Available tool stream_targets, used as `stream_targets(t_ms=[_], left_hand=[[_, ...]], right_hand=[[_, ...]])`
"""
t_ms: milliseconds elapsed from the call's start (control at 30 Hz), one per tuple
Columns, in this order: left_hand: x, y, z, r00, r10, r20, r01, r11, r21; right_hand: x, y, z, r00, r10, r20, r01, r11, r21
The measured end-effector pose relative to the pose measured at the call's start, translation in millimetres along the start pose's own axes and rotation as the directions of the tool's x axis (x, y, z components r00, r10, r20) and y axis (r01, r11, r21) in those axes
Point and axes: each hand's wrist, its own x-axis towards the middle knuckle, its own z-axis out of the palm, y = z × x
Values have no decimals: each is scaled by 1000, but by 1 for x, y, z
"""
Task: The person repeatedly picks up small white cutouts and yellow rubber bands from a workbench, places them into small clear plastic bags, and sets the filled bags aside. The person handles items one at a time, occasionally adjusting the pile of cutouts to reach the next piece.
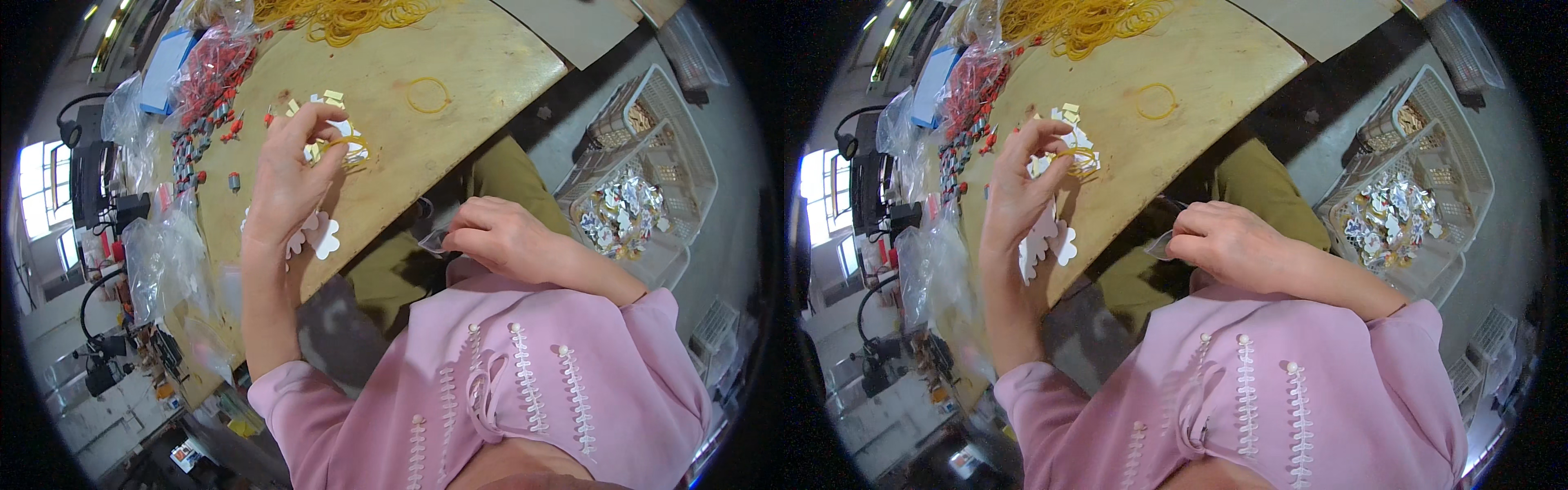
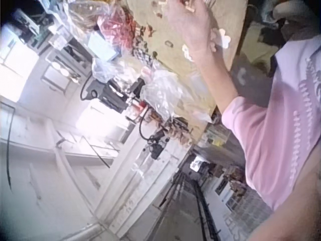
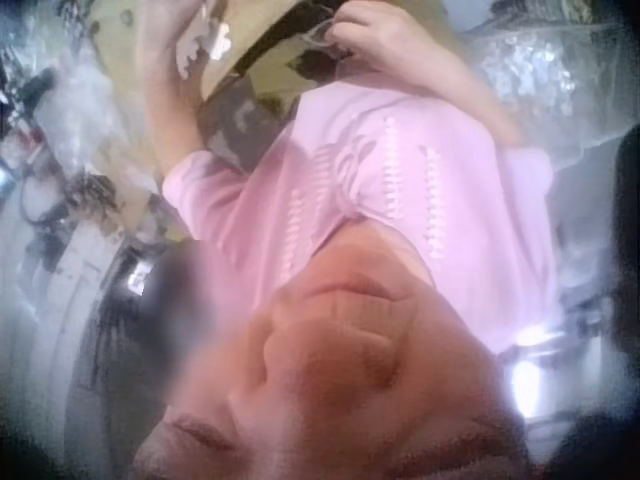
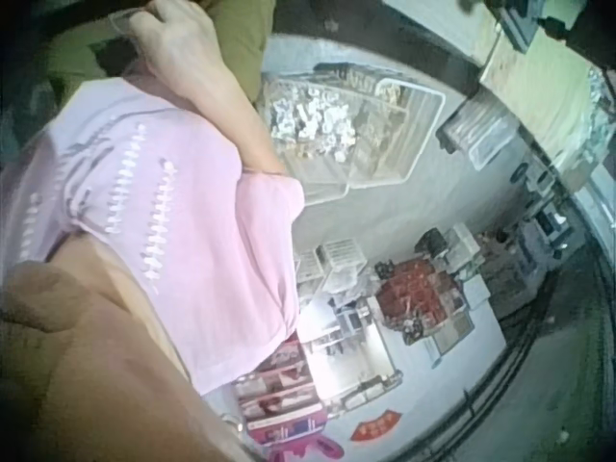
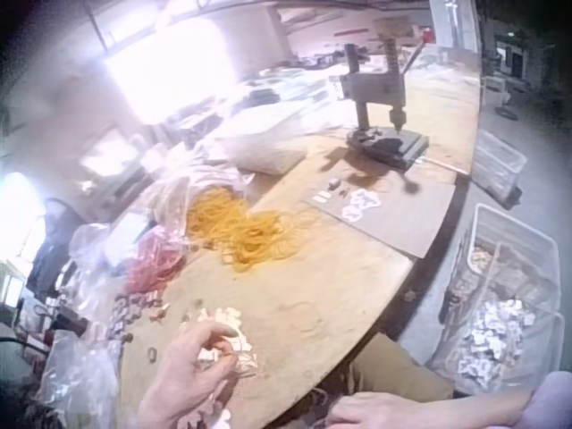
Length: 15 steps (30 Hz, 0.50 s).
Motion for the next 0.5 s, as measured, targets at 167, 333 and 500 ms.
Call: stream_targets(t_ms=[167,333,500], left_hand=[[-26,-1,-23,995,-97,2,96,995,32],[-50,-4,-30,979,-158,-132,140,981,-138],[-67,20,-39,931,-337,-140,219,823,-524]], right_hand=[[25,-17,-6,991,-95,-95,97,995,15],[56,-27,-5,982,-138,-130,142,989,26],[76,-29,5,990,-103,-100,115,985,130]])
